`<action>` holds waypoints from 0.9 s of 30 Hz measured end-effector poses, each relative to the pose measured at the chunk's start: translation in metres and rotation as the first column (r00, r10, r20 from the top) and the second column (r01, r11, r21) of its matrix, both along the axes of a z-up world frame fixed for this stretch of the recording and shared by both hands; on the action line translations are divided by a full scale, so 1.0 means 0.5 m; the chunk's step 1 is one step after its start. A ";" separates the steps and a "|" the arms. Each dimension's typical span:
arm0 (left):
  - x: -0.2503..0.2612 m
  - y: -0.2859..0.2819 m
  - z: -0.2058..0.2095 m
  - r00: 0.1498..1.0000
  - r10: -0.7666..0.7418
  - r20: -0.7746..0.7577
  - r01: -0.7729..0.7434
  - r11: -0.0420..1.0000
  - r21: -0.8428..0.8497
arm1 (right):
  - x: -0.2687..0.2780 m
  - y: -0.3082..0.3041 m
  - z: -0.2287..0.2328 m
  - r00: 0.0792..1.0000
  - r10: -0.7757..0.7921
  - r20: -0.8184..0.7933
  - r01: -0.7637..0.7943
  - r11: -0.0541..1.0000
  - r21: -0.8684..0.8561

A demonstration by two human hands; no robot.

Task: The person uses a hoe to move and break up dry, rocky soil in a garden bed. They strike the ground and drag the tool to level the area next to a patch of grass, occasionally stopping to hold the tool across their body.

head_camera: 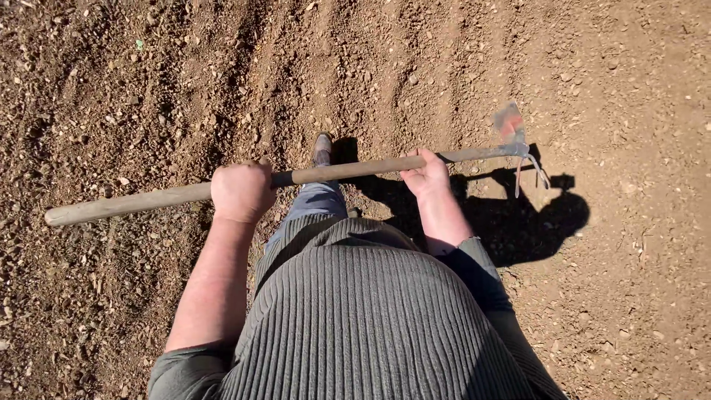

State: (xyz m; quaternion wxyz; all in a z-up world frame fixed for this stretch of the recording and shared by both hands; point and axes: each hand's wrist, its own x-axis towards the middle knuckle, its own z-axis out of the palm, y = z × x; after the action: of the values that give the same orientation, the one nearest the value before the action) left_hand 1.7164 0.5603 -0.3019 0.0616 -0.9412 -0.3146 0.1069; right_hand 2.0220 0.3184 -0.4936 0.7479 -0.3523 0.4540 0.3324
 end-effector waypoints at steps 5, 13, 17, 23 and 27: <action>0.103 0.093 -0.044 0.997 -0.058 -0.059 0.057 0.998 -0.014 | 0.086 0.073 -0.021 0.999 -0.028 0.026 0.028 1.000 -0.007; 0.309 0.256 -0.147 0.999 0.000 -0.047 -0.008 0.987 -0.158 | 0.249 0.235 0.006 0.995 0.072 0.067 -0.060 0.985 -0.164; 0.377 0.343 -0.180 0.994 -0.042 -0.105 0.022 0.984 -0.179 | 0.324 0.315 -0.028 0.999 0.046 -0.014 -0.047 0.988 -0.147; 0.477 0.455 -0.253 0.991 -0.124 -0.054 0.111 0.974 -0.199 | 0.423 0.379 -0.089 0.997 0.008 -0.080 -0.021 0.987 -0.161; 0.575 0.508 -0.339 0.987 -0.160 -0.012 0.158 0.981 -0.115 | 0.546 0.397 -0.197 0.993 -0.011 -0.115 -0.008 0.987 -0.158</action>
State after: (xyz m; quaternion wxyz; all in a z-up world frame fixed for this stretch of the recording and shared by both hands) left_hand 2.0041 0.8141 -0.4715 0.0197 -0.9641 -0.2311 0.1294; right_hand 2.2949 0.5167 -0.5923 0.6903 -0.3906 0.5216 0.3144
